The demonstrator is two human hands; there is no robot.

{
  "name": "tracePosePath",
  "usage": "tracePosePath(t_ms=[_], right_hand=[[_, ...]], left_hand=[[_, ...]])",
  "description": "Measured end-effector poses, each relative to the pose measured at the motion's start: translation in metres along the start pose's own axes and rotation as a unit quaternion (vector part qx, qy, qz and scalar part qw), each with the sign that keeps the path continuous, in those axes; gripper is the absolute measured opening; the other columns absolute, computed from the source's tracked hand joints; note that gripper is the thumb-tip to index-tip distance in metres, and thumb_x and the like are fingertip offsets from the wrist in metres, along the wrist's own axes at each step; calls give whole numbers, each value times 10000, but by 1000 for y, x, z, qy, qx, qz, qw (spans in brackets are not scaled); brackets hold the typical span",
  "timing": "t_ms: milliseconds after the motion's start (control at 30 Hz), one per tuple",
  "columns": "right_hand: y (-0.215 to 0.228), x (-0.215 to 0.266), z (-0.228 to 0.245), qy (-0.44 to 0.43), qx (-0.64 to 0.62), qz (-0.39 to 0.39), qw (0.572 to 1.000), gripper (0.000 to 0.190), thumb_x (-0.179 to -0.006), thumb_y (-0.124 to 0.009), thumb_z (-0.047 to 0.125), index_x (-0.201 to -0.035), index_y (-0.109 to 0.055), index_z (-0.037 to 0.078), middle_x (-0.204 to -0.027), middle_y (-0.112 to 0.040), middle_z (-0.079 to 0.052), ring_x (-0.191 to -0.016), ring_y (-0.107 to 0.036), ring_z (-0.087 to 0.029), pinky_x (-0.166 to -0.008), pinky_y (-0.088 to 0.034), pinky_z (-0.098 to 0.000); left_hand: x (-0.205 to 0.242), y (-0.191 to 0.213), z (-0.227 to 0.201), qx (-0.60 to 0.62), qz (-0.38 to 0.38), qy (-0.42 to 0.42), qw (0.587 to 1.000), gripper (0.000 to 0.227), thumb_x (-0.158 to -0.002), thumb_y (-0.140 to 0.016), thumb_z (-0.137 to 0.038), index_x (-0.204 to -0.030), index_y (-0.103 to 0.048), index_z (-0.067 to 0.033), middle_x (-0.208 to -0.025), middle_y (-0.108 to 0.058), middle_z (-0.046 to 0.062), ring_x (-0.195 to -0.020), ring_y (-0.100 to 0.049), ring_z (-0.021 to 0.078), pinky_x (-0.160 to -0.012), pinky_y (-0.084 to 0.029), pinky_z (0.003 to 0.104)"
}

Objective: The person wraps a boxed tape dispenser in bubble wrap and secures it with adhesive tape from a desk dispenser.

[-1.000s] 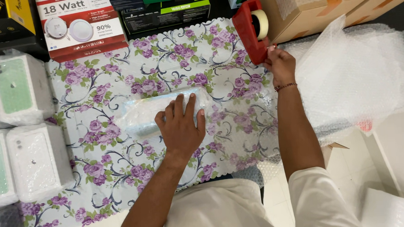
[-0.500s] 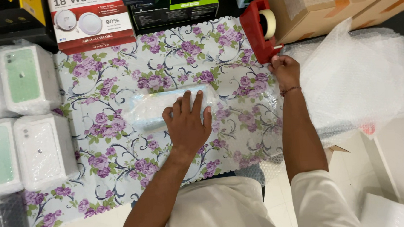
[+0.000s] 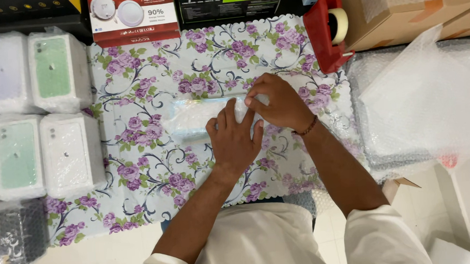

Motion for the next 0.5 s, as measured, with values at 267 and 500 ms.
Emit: tracePosePath(t_ms=[267,500], right_hand=[[-18,-14,-7,6,137,75,988,267,-1094,-735,255,-1102,-899,44,-1079,-745,-198,-1014,-758,-426,-834,-623,-524],[-23,-31,-7,-19,268,130,954,290,-1081,-761,344,-1038,-928,111,-879,-737,-164,-853,-779,-369,-739,-636,-486]], left_hand=[[-1,3,-5,-6,-3,3,1000,472,-1168,-479,-562,-1422,-747,-268,-1482,-638,160,-1305,-643,312,-1034,-349,503],[-4,8,-7,5,11,1,1000,470,-1208,-456,-563,-1402,-745,-248,-1483,-637,189,-1330,-632,327,-1034,-344,496]])
Point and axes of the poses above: each hand's wrist, its own x-axis away from the middle knuckle, its own y-axis out of the back of the hand, z = x × y, the point moved 9 cm from there along -x, towards the middle knuckle
